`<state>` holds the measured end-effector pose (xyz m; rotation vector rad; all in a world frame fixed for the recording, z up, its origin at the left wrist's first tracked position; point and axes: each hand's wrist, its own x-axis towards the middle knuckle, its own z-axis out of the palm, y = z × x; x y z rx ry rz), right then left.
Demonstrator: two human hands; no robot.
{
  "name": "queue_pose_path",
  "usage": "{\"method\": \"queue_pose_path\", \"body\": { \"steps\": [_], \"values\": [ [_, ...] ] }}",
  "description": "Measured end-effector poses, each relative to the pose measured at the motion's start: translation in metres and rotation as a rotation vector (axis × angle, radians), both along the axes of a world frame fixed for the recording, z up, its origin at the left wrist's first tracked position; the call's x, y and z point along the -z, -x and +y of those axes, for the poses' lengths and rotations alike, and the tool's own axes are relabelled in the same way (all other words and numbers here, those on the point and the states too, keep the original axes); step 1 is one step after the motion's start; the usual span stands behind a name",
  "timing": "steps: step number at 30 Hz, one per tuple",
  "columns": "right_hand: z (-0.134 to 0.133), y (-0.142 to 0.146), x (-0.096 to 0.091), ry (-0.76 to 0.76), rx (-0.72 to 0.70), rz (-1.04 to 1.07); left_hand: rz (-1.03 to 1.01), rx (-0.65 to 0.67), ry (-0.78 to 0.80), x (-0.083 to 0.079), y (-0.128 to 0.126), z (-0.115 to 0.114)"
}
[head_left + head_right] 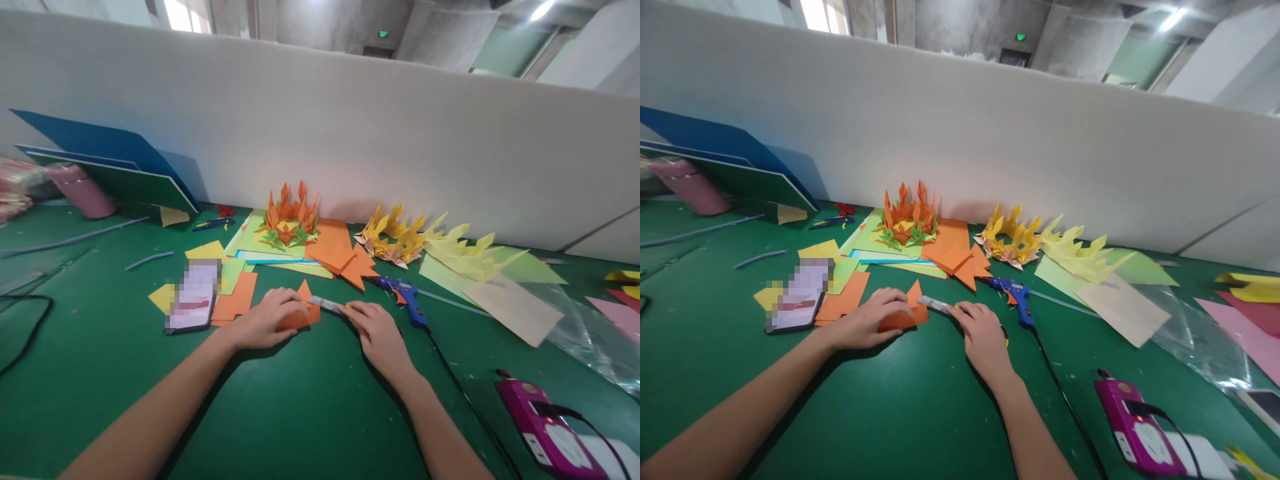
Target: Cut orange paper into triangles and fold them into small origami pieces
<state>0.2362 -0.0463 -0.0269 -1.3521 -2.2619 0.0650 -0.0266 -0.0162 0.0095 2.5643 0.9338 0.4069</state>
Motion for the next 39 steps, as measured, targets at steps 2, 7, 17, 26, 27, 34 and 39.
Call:
{"method": "queue_pose_path", "body": {
  "steps": [2, 7, 17, 26, 27, 34, 39],
  "values": [
    [0.0, 0.002, 0.0, 0.009, -0.031, -0.035, -0.019, -0.01, -0.005, 0.0, 0.0, 0.0],
    [0.001, 0.003, 0.001, 0.025, -0.091, -0.031, -0.052, 0.014, 0.055, 0.001, 0.002, 0.002],
    [0.004, 0.001, 0.001, -0.02, -0.145, -0.04, -0.032, 0.022, 0.022, 0.014, 0.002, 0.011],
    [0.007, -0.001, -0.002, -0.038, -0.184, -0.1, -0.073, 0.065, -0.004, 0.017, 0.003, 0.017],
    [0.007, -0.001, -0.002, -0.042, -0.183, -0.106, -0.07, 0.081, -0.007, 0.016, 0.004, 0.018],
    [0.013, -0.002, 0.0, -0.097, -0.208, -0.102, -0.068, 0.134, -0.04, 0.016, 0.007, 0.02],
    [0.015, -0.004, -0.002, -0.073, -0.238, -0.111, -0.082, 0.12, -0.021, 0.016, 0.007, 0.02]
  ]
}}
